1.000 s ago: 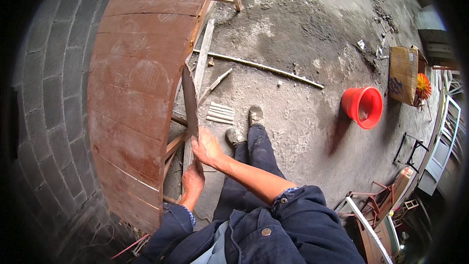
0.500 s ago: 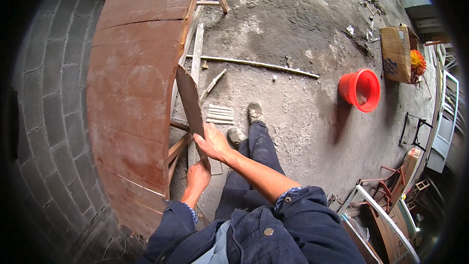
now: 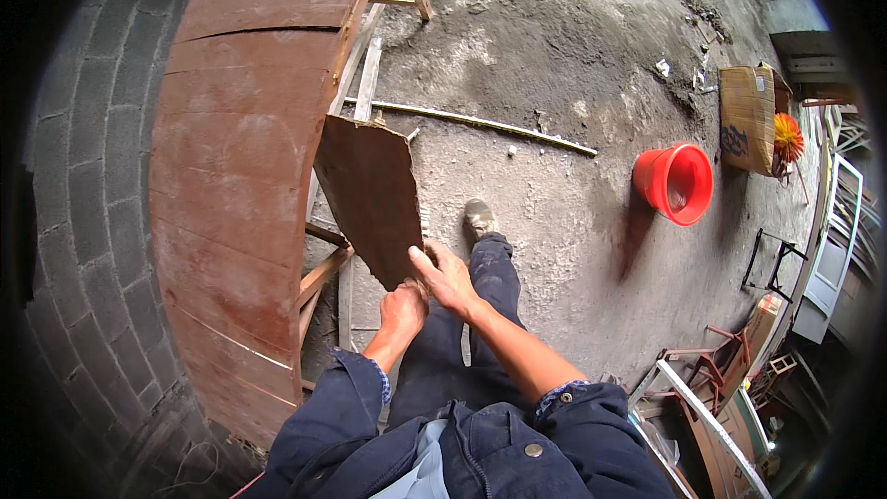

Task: The person assembles a wooden table by attaching a tabletop to a frame, then moves the assembled table to a wall. The person also picks up and places a long metal rod against the wall.

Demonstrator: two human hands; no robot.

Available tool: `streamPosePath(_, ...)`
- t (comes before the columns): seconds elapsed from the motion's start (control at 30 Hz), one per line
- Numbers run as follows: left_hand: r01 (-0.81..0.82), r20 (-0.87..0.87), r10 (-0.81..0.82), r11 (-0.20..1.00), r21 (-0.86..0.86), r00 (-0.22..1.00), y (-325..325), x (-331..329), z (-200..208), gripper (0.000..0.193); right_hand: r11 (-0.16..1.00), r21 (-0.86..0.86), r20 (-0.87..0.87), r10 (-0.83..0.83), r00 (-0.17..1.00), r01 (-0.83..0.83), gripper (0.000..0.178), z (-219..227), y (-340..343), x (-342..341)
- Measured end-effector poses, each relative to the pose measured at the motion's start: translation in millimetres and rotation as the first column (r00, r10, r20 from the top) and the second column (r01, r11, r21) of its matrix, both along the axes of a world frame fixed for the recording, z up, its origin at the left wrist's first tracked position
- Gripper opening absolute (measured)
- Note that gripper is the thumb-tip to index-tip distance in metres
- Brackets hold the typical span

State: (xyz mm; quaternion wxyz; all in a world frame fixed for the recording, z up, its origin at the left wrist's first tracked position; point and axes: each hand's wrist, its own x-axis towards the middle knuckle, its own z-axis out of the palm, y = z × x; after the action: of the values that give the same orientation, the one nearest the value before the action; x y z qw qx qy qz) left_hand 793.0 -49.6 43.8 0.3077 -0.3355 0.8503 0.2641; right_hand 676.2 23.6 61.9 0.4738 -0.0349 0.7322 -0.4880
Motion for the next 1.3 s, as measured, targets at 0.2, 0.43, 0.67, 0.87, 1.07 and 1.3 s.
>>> streamPosePath(0.2,0.022,0.009,-0.022,1.0,-0.011,1.0,19.8,-30.7,-13.4,0.023,0.98,0.059,0.087,0.185,0.979,-0.191,0.059,-22.3,34.1,-29.4)
streamPosePath(0.43,0.107,-0.157,-0.115,0.993,-0.056,0.981,61.2,-116.9,-34.2,0.016,0.992,-0.092,0.112,0.101,0.989,-0.091,0.05,-101.8,75.4,-75.3)
streamPosePath(0.67,-0.297,-0.32,0.292,0.954,0.035,0.901,69.8,-207.7,-3.7,0.036,0.935,-0.339,0.071,-0.081,0.994,0.101,0.064,-83.1,103.6,-152.0)
streamPosePath(0.87,-0.152,-0.625,0.127,0.988,0.014,0.771,55.6,-200.6,-4.4,0.012,0.837,0.142,0.034,-0.537,0.843,0.528,0.057,-82.5,138.9,-174.2)
streamPosePath(1.07,-0.53,-0.328,0.77,0.623,0.575,0.548,57.5,-175.8,24.8,0.031,0.815,0.178,-0.212,-0.516,0.83,0.552,0.058,-53.3,157.9,-168.2)
streamPosePath(1.3,-0.564,-0.178,0.815,0.522,0.64,0.552,41.7,-157.4,56.5,0.033,0.533,0.35,0.159,-0.844,0.512,0.77,0.068,-79.6,218.8,-166.6)
